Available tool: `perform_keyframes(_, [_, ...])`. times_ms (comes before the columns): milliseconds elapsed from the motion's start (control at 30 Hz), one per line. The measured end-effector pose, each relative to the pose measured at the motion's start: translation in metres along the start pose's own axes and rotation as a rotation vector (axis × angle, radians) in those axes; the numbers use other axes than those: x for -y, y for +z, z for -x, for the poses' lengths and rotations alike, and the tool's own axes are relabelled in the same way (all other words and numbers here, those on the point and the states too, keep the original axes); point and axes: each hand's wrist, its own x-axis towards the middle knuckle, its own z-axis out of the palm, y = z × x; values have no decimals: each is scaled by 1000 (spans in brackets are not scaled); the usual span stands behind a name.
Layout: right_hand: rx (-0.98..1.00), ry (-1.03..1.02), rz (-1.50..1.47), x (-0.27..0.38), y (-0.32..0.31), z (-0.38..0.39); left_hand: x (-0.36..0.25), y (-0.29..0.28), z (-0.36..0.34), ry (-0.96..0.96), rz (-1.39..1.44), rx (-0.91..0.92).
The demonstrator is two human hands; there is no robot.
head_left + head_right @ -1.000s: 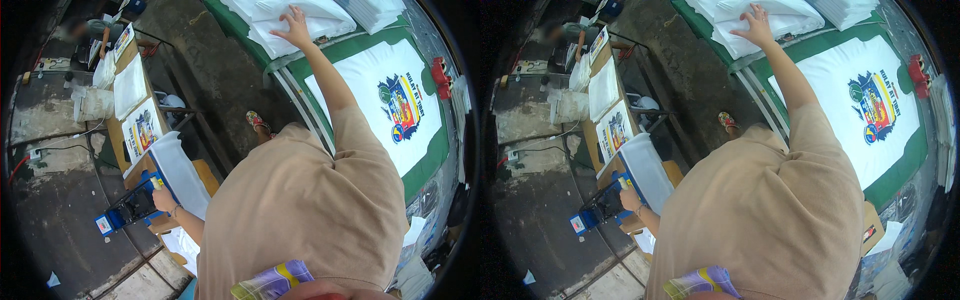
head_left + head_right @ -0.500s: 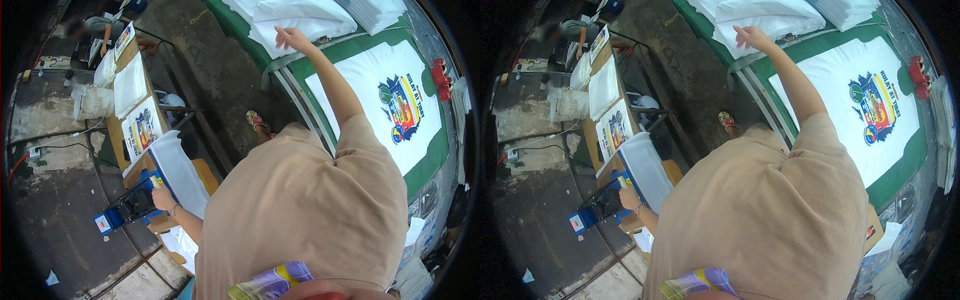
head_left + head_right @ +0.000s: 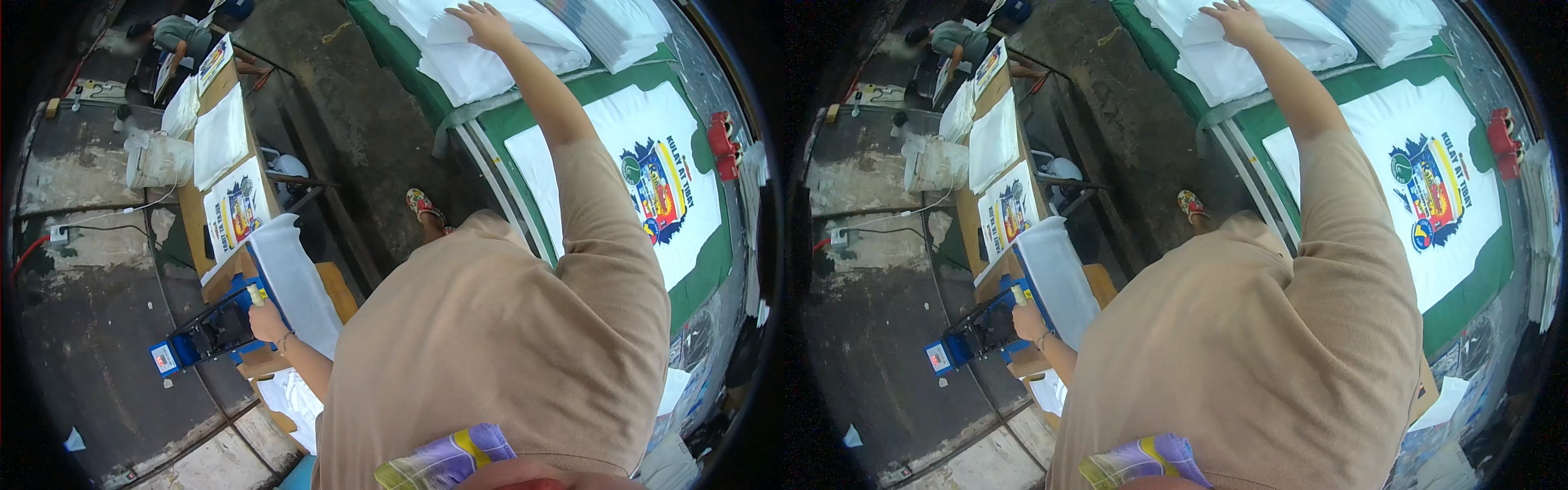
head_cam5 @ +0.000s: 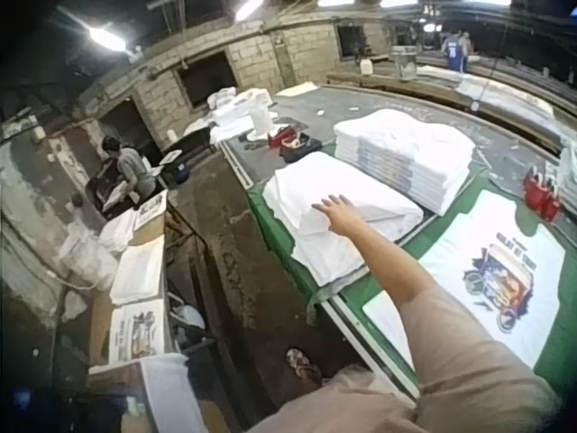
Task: Printing logos onto t-shirts using a heat press machine.
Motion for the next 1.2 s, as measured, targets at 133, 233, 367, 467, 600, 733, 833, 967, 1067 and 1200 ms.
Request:
perform_keyframes(133, [353,274,-87,1,12,-6,1,2,0,8,8,-22])
perform_keyframes(233, [368,405,-116,9,4,-15,0,1,-1,4,2,-17])
perform_keyframes(367, [729,607,-800,26,-20,-10,-1,-1,0,4,-24,-9])
perform_keyframes(467, [629,687,-1017,24,-34,7,-3,-2,0,-12,-21,-2])
perform_keyframes(600, [282,696,-693,3,-31,19,-3,-3,1,-14,-5,9])
perform_keyframes(733, [417,423,-482,2,-20,39,-3,-1,-1,-16,-21,-10])
perform_keyframes(833, [335,446,-271,21,-12,52,-3,0,0,-17,-21,-5])
perform_keyframes(967, [372,454,-100,36,-13,50,-3,-2,1,-19,-10,-3])
perform_keyframes(1067, [614,347,-374,38,-25,43,-3,-3,1,-16,-9,-13])
perform_keyframes(1200, [776,370,-991,37,-42,38,-2,-1,1,-16,-2,-6])
